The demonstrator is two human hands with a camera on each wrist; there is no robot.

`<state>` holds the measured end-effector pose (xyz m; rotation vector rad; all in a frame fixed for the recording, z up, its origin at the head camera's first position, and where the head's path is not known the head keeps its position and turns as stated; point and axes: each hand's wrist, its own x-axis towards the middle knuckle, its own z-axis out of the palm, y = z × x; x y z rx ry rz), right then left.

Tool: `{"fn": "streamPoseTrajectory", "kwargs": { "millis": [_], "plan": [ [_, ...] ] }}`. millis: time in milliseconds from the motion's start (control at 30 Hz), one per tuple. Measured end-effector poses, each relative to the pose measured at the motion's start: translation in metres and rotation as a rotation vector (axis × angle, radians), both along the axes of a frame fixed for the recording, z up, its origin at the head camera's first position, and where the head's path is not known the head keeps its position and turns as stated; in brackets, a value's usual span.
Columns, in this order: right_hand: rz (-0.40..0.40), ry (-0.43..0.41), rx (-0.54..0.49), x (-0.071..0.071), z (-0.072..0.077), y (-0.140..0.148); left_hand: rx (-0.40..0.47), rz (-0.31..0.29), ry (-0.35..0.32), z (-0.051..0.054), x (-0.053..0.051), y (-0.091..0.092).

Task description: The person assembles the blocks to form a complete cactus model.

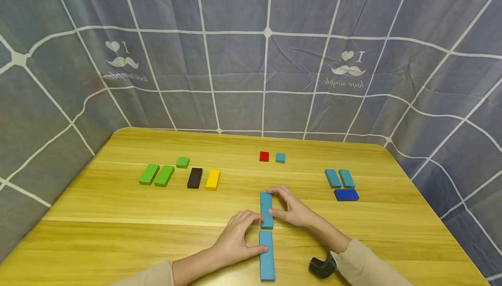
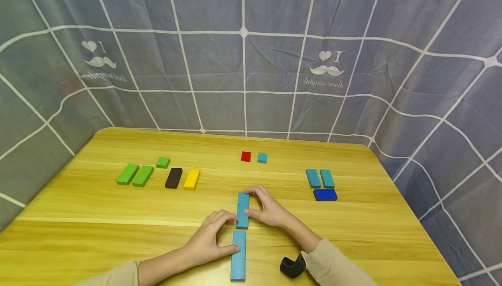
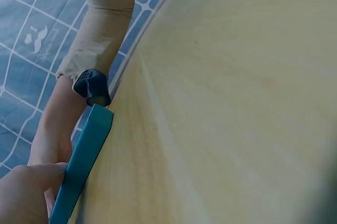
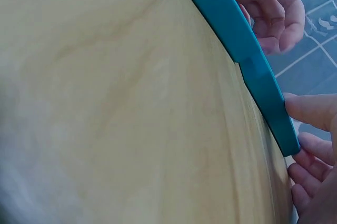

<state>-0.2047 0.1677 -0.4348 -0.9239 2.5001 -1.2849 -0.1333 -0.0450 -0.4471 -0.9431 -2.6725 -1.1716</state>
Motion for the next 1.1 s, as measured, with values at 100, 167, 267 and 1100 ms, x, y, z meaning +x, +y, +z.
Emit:
{"fn": "streamPoseTrajectory", "kwargs": {
  "millis": [100,167,267,1100],
  "plan": [
    [0.01,0.003,-0.01,-0.0016,-0.0032,0.0012,-0.001,-0.001,0.005,-0.0008,-0.0004,-0.0002],
    [0.014,0.005,-0.017,-0.0013,-0.0035,0.0014,-0.003,0.0,0.015,-0.0014,-0.0005,-0.0003],
    [0.011,-0.005,-0.018,0.0,-0.0025,0.0013,-0.007,-0.001,0.029,-0.0019,-0.0005,-0.0002],
    [-0.019,-0.062,-0.02,0.0004,-0.0018,0.0031,-0.044,0.002,0.071,-0.0043,0.0004,0.0008]
  ]
}}
